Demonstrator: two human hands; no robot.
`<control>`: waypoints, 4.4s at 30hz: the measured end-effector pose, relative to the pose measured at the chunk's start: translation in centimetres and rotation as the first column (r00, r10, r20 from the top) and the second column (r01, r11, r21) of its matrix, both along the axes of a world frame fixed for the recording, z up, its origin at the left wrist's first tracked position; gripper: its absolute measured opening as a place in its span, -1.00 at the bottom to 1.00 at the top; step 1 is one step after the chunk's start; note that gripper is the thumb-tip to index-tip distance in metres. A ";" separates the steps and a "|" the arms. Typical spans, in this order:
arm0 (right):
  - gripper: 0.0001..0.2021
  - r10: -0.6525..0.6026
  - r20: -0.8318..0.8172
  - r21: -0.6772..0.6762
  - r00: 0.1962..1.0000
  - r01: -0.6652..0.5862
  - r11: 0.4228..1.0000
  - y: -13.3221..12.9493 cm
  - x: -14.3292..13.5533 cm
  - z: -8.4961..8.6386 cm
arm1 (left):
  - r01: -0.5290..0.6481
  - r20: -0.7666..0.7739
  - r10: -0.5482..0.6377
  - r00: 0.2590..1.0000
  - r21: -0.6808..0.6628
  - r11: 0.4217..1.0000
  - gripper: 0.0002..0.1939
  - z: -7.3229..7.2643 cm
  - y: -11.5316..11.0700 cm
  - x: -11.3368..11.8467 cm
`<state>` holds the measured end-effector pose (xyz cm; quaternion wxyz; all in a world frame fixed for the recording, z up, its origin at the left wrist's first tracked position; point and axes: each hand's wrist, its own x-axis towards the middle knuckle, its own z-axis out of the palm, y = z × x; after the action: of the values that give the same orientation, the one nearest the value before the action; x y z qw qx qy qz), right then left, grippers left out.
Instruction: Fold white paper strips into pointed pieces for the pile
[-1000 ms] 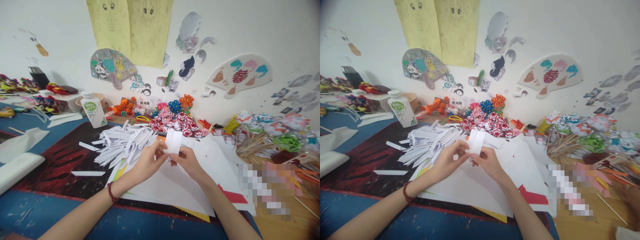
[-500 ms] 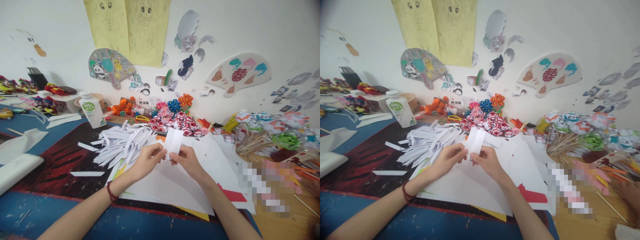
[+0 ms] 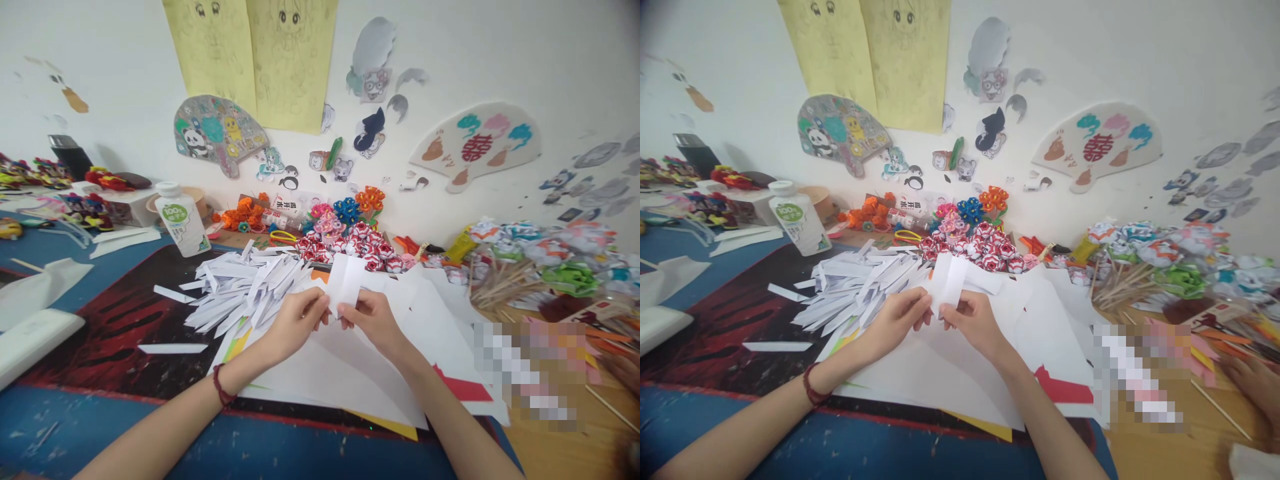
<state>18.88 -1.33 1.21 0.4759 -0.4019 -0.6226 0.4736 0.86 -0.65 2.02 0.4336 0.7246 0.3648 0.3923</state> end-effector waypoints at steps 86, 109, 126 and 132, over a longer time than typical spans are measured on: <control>-0.77 -0.201 0.026 0.047 0.979 0.200 0.979 -0.2 -0.5 0.1 | 0.025 -0.128 -0.014 0.992 0.085 0.996 -0.82 0.1 -0.3 0.3; -0.78 0.106 0.107 -0.094 0.989 -0.096 0.991 0.4 0.4 -0.4 | -0.202 0.033 0.200 0.979 0.078 0.976 -0.82 -0.2 0.8 -0.4; -0.60 0.014 0.315 -0.088 0.949 0.014 0.996 0.1 -0.2 -0.3 | -0.235 -0.219 0.320 0.922 0.341 0.910 -0.76 -0.2 -0.1 -0.1; -0.58 -0.036 0.300 0.007 0.953 0.035 0.999 0.0 -0.4 -0.2 | -0.257 -0.286 0.442 0.850 0.509 0.822 -0.82 -0.7 -0.3 -0.2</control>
<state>18.50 -1.32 0.99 0.3847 -0.4798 -0.6807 0.3981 0.63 -0.97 1.35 0.0900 0.7871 0.4717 0.3872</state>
